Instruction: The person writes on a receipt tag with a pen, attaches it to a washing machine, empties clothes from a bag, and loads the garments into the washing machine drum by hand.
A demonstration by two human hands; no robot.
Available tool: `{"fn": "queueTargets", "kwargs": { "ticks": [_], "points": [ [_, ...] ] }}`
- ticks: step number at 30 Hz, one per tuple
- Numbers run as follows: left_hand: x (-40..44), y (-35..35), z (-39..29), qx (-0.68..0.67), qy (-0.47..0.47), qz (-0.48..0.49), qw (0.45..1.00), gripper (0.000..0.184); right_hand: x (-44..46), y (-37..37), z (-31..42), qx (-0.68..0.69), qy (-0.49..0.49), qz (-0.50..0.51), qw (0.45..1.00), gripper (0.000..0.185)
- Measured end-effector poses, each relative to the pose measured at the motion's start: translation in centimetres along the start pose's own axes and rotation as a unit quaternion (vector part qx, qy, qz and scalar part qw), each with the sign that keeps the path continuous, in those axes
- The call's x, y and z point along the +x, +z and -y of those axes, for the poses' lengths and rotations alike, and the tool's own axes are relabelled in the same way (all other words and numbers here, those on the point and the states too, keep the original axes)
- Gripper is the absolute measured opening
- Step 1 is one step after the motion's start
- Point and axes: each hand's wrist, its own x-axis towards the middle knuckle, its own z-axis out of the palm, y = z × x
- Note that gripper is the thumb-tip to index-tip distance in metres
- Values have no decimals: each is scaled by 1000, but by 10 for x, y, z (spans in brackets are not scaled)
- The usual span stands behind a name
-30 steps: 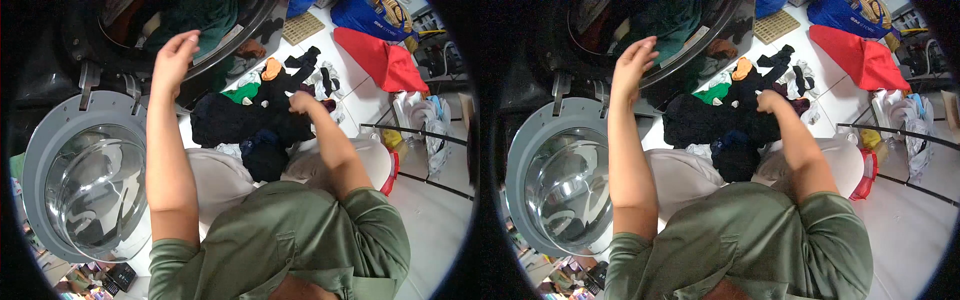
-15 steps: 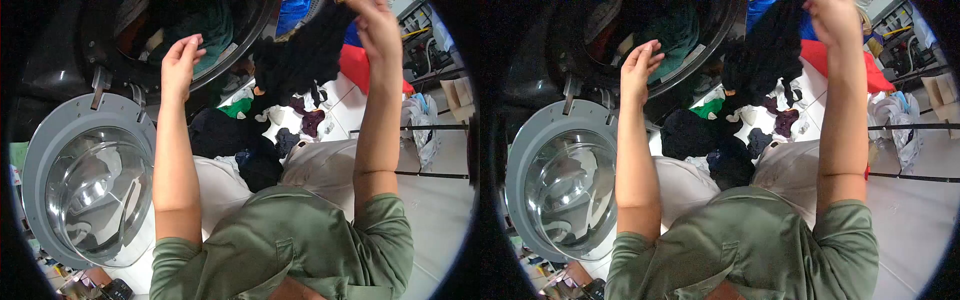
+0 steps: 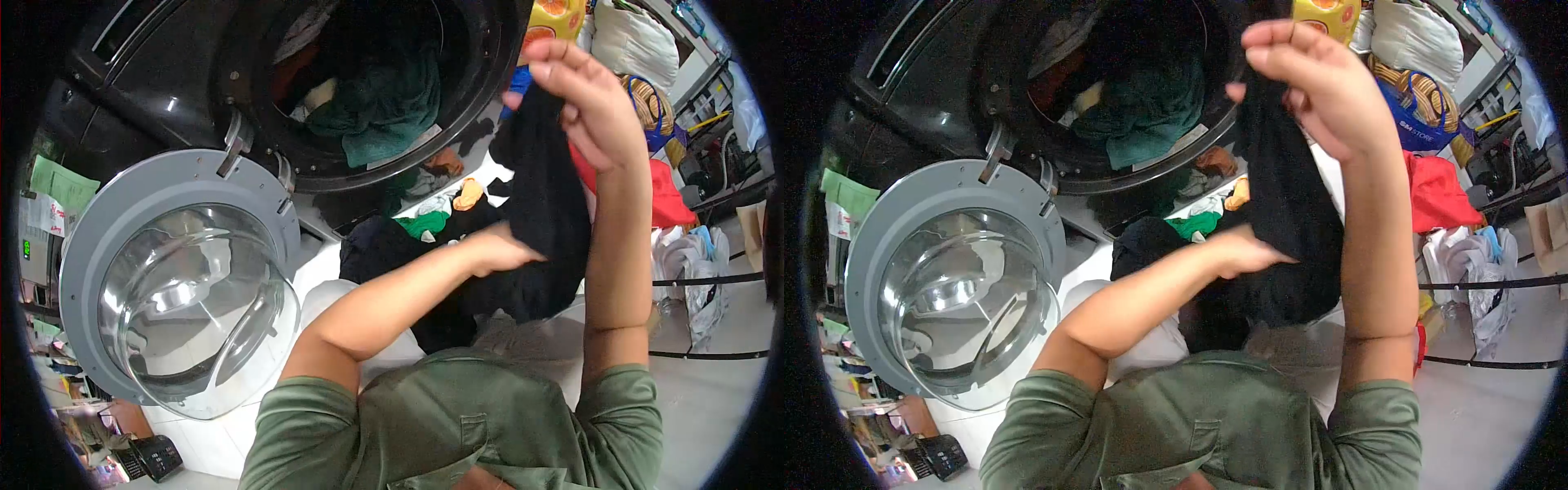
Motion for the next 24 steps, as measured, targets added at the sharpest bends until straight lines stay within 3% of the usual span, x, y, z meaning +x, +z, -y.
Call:
{"fn": "queueTargets", "kwargs": {
  "ticks": [3, 4, 5, 6, 8, 9, 10, 11, 12, 14, 15, 16, 18, 19, 20, 21, 22, 24],
  "points": [
    [8, -77, -60, -162, 18, -132, 978, 34, -22, -24, -23, -29, 61, 49, 996, 28],
    [19, -133, -74, -351, -100, -194, 911, 27, -24, -39, -37, -14, 81, 15, 996, 27],
    [10, -171, -104, -383, 74, -328, 860, 27, -24, -55, -52, 8, 78, -28, 997, 25],
    [6, -222, -118, -242, 206, -455, 832, 29, -24, -69, -72, 30, 81, -71, 994, 24],
    [-11, -262, -142, -32, 248, -604, 757, 48, -23, -92, -128, -30, 89, -143, 985, 23],
    [-19, -241, -153, 27, 271, -511, 816, 59, -22, -101, -165, -79, 85, -131, 985, 21],
    [-32, -205, -162, 83, 290, -411, 861, 72, -25, -91, -201, -170, 133, -186, 959, 22],
    [-36, -164, -179, 25, 81, -506, 858, 71, -29, -80, -242, -249, 170, -164, 939, 22],
    [-36, -180, -155, 130, 175, -430, 876, 48, -32, -56, -263, -288, 285, -86, 910, 22],
    [-46, -162, -104, 207, 122, -330, 913, 50, -42, -17, -390, -451, 234, 67, 858, 25],
    [-51, -145, -85, 251, 133, -302, 910, 44, -60, 20, -378, -343, 315, 137, 874, 33],
    [-55, -141, -62, 287, 95, -307, 902, 41, -72, 52, -396, -362, 316, 163, 862, 45],
    [-66, -131, -56, 297, -33, -335, 894, 38, -99, 107, -463, -313, 267, 140, 901, 90],
    [-65, -138, -52, 335, 20, -364, 869, 37, -118, 132, -506, -222, 254, 132, 932, 109],
    [-66, -143, -48, 371, 70, -389, 840, 35, -127, 155, -485, -330, 300, 163, 880, 117],
    [-66, -139, -58, 257, 66, -400, 877, 33, -127, 168, -464, -381, 302, 184, 854, 114],
    [-65, -142, -57, 238, 94, -418, 872, 31, -128, 174, -453, -432, 303, 201, 826, 110],
    [-66, -151, -49, 298, 62, -411, 859, 32, -131, 177, -461, -398, 341, 272, 807, 95]
  ]
}}
